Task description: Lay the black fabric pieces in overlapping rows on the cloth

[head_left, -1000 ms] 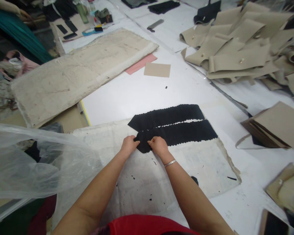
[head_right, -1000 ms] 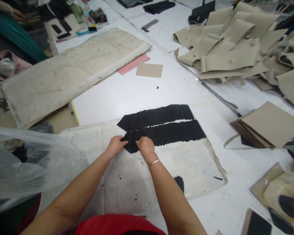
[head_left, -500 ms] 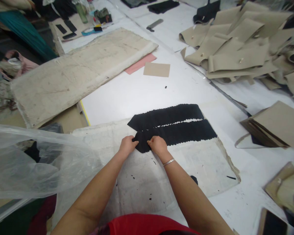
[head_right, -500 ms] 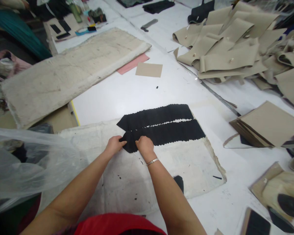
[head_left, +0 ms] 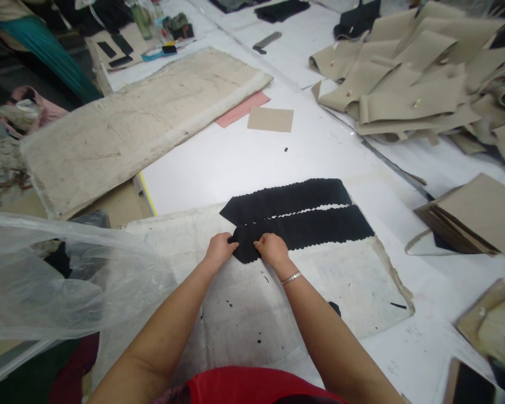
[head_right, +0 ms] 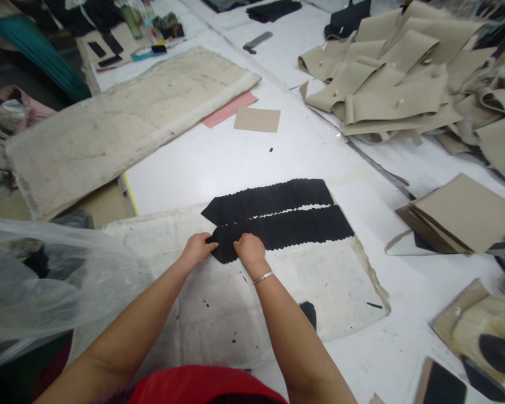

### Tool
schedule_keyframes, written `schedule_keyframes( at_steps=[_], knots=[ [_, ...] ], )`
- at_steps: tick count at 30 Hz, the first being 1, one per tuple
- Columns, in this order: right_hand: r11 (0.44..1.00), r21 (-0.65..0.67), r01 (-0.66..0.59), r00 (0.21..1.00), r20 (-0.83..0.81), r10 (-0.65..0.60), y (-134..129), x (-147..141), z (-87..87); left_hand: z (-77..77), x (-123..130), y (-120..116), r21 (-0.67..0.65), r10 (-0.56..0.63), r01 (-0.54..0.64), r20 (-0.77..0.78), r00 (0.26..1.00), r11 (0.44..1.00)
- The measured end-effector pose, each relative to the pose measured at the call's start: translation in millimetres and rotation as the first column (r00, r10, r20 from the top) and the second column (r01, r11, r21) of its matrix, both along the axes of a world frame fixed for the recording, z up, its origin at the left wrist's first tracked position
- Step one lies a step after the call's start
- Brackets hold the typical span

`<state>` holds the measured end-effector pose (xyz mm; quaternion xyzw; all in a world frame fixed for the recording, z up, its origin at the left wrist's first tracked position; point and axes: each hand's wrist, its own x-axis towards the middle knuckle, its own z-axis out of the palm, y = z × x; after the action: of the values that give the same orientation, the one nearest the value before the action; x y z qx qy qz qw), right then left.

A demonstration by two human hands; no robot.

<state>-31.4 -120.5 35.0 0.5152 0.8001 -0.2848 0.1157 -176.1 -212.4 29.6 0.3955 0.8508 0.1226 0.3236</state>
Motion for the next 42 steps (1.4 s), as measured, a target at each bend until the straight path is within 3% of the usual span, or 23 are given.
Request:
schedule_keyframes(
  at_steps=[14,24,30,42],
  knots=[
    [1.000,-0.018,-0.002,0.998,-0.064,0.001,-6,-4,-6.1,3.0,0,-1,-0.067,-0.080,0.070,-0.147,0.986,0.995],
    [1.000,-0.016,-0.010,0.999,-0.038,0.009,-6,-3,-3.1,-3.3,-2,-8,-0.043,-0.060,0.056,-0.098,0.993,0.997],
    [0.994,0.083,-0.066,0.997,-0.037,0.069,-21,-3,0.0,0.1,-1,-6,-0.037,-0.053,0.050,-0.094,0.994,0.998],
    [0.992,0.113,-0.051,0.998,-0.022,0.054,-35,-3,2.6,-2.1,-4,-8,0.007,-0.029,0.029,-0.049,0.998,1.000]
  ],
)
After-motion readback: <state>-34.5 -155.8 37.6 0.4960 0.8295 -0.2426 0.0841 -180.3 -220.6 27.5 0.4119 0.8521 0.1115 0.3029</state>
